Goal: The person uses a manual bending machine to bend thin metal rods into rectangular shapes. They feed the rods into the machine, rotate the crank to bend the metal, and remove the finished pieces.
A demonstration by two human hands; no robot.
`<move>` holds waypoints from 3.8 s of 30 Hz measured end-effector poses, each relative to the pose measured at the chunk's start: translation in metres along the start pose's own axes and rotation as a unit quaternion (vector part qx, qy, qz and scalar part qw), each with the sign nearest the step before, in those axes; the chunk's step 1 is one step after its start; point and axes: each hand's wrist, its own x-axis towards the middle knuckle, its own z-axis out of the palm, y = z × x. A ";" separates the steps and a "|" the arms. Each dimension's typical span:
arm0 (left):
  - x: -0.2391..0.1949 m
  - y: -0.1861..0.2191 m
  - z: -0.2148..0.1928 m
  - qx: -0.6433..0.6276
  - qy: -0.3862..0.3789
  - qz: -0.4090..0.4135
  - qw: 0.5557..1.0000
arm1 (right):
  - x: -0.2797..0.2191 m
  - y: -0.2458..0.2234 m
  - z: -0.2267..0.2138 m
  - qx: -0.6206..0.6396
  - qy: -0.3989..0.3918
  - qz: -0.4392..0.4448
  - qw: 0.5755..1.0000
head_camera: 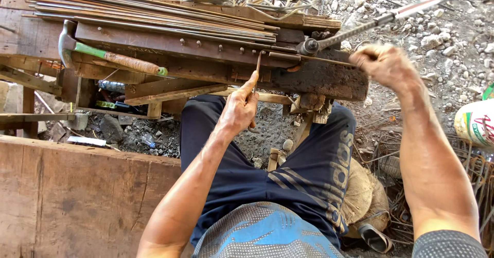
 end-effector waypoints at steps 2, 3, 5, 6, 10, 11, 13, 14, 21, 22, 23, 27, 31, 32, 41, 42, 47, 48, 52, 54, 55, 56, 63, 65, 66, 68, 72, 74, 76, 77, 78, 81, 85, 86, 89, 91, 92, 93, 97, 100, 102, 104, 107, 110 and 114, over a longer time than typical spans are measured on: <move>0.000 -0.006 0.000 0.005 0.001 0.002 1.000 | 0.022 0.006 -0.004 0.006 0.036 -0.067 0.997; 0.001 -0.009 0.001 0.010 -0.001 0.005 1.000 | 0.032 0.009 -0.006 0.012 0.073 -0.132 0.989; -0.001 -0.006 0.001 0.015 -0.001 -0.002 1.000 | 0.035 -0.013 -0.016 -0.009 0.085 -0.102 0.991; 0.000 -0.004 0.002 0.018 -0.004 -0.007 1.000 | 0.035 -0.023 -0.023 -0.031 0.097 -0.070 0.992; 0.002 -0.012 0.005 -0.013 -0.012 -0.007 1.000 | 0.067 -0.016 -0.028 -0.044 0.050 0.006 0.998; 0.003 -0.016 0.007 -0.003 0.003 0.013 1.000 | 0.086 0.008 -0.023 -0.138 0.054 -0.028 0.989; 0.002 -0.018 0.008 0.006 0.018 0.031 0.999 | 0.114 0.042 -0.016 -0.230 0.054 -0.065 0.969; 0.000 -0.015 0.008 -0.024 0.009 0.021 0.999 | 0.125 0.053 -0.013 -0.291 0.048 -0.038 0.955; 0.000 -0.016 0.007 -0.089 -0.010 0.011 0.996 | 0.134 0.092 -0.031 -0.358 0.055 -0.034 0.931; 0.000 -0.016 0.007 -0.090 -0.010 0.010 0.996 | 0.138 0.102 -0.036 -0.358 0.053 -0.035 0.931; 0.000 -0.016 0.007 -0.085 -0.009 0.005 0.996 | 0.142 0.113 -0.040 -0.334 0.058 -0.015 0.941; -0.001 -0.021 0.008 -0.085 -0.011 -0.005 0.996 | 0.173 0.157 -0.044 -0.390 0.067 0.004 0.918; -0.003 -0.013 0.006 -0.093 -0.006 -0.008 0.996 | 0.187 0.154 -0.037 -0.502 -0.019 0.049 0.863; -0.004 -0.007 0.005 -0.081 -0.005 -0.028 0.996 | 0.181 0.150 -0.039 -0.548 -0.017 0.042 0.835; -0.015 -0.017 0.004 0.187 -0.030 -0.001 0.982 | 0.147 0.152 -0.040 -0.434 0.036 0.051 0.899; -0.014 -0.020 0.003 0.191 -0.028 0.022 0.981 | 0.137 0.150 -0.038 -0.405 0.053 0.053 0.911; -0.013 -0.014 -0.005 0.188 -0.064 0.024 0.980 | 0.071 0.136 -0.024 -0.155 0.058 0.228 0.959; -0.012 -0.015 -0.006 0.195 -0.061 0.028 0.979 | 0.065 0.163 -0.013 -0.393 0.053 0.131 0.909; -0.015 -0.010 -0.004 0.245 -0.060 -0.003 0.968 | 0.007 0.158 0.009 -0.349 0.065 0.173 0.919; -0.014 -0.020 -0.001 0.261 -0.035 0.019 0.964 | -0.019 0.152 0.021 -0.302 0.075 0.177 0.934; -0.013 -0.022 0.000 0.262 -0.036 0.021 0.964 | -0.031 0.149 0.026 -0.301 0.076 0.179 0.934; -0.012 -0.024 0.000 0.261 -0.031 0.023 0.965 | -0.042 0.144 0.031 -0.278 0.099 0.174 0.940; -0.013 -0.018 -0.001 0.237 -0.031 0.011 0.971 | -0.065 0.143 0.049 -0.207 0.133 0.185 0.951; -0.014 -0.015 -0.001 0.229 -0.030 0.002 0.973 | -0.058 0.158 0.054 -0.232 0.134 0.192 0.944; -0.016 -0.014 -0.001 0.221 -0.030 -0.012 0.975 | -0.055 0.166 0.057 -0.257 0.130 0.197 0.937; -0.016 -0.014 0.000 0.217 -0.026 -0.012 0.976 | -0.056 0.157 0.053 -0.255 0.131 0.199 0.937; -0.019 -0.017 0.001 0.211 -0.021 -0.007 0.977 | -0.051 0.165 0.056 -0.242 0.136 0.217 0.936; -0.017 -0.020 0.002 0.213 -0.015 0.004 0.977 | -0.048 0.168 0.056 -0.245 0.133 0.221 0.934; -0.016 -0.024 0.004 0.214 -0.009 0.015 0.977 | -0.049 0.166 0.055 -0.249 0.129 0.226 0.933; -0.015 -0.026 0.004 0.211 -0.008 0.016 0.977 | -0.051 0.161 0.054 -0.250 0.131 0.216 0.935; -0.014 -0.027 0.004 0.209 -0.007 0.018 0.978 | -0.052 0.157 0.053 -0.249 0.135 0.207 0.937; -0.016 -0.027 0.003 0.193 -0.011 0.019 0.981 | -0.056 0.155 0.055 -0.253 0.135 0.198 0.937; -0.017 -0.025 0.002 0.186 -0.017 0.008 0.982 | -0.070 0.145 0.059 -0.243 0.139 0.198 0.939; -0.018 -0.023 0.002 0.175 -0.020 0.003 0.984 | -0.074 0.148 0.063 -0.227 0.144 0.195 0.943; -0.022 -0.016 -0.001 0.152 -0.037 -0.012 0.988 | -0.094 0.139 0.073 -0.231 0.154 0.181 0.944; -0.026 -0.006 -0.005 0.140 -0.051 -0.017 0.989 | -0.108 0.127 0.080 -0.250 0.165 0.170 0.939; -0.032 0.000 -0.008 0.099 -0.063 -0.027 0.993 | -0.116 0.121 0.085 -0.242 0.141 0.203 0.938; -0.037 0.005 -0.010 0.059 -0.075 -0.038 0.995 | -0.123 0.115 0.090 -0.233 0.116 0.235 0.936; -0.035 -0.016 -0.005 -0.083 -0.087 -0.075 0.990 | -0.124 0.127 0.102 -0.197 0.130 0.238 0.942; -0.036 -0.029 -0.004 -0.172 -0.108 -0.064 0.977 | -0.120 0.128 0.100 -0.179 0.140 0.243 0.943; -0.035 -0.040 0.000 -0.252 -0.100 -0.094 0.958 | -0.118 0.137 0.104 -0.180 0.164 0.222 0.944; -0.036 -0.050 -0.002 -0.268 -0.113 -0.072 0.954 | -0.114 0.142 0.106 -0.192 0.168 0.228 0.940; -0.039 -0.056 -0.002 -0.286 -0.139 -0.050 0.947 | -0.111 0.154 0.110 -0.203 0.175 0.233 0.935; -0.039 -0.053 0.002 -0.257 -0.136 -0.049 0.956 | -0.116 0.130 0.099 -0.195 0.173 0.232 0.937; -0.034 -0.062 0.007 -0.257 -0.117 -0.054 0.958 | -0.122 0.112 0.093 -0.177 0.149 0.241 0.942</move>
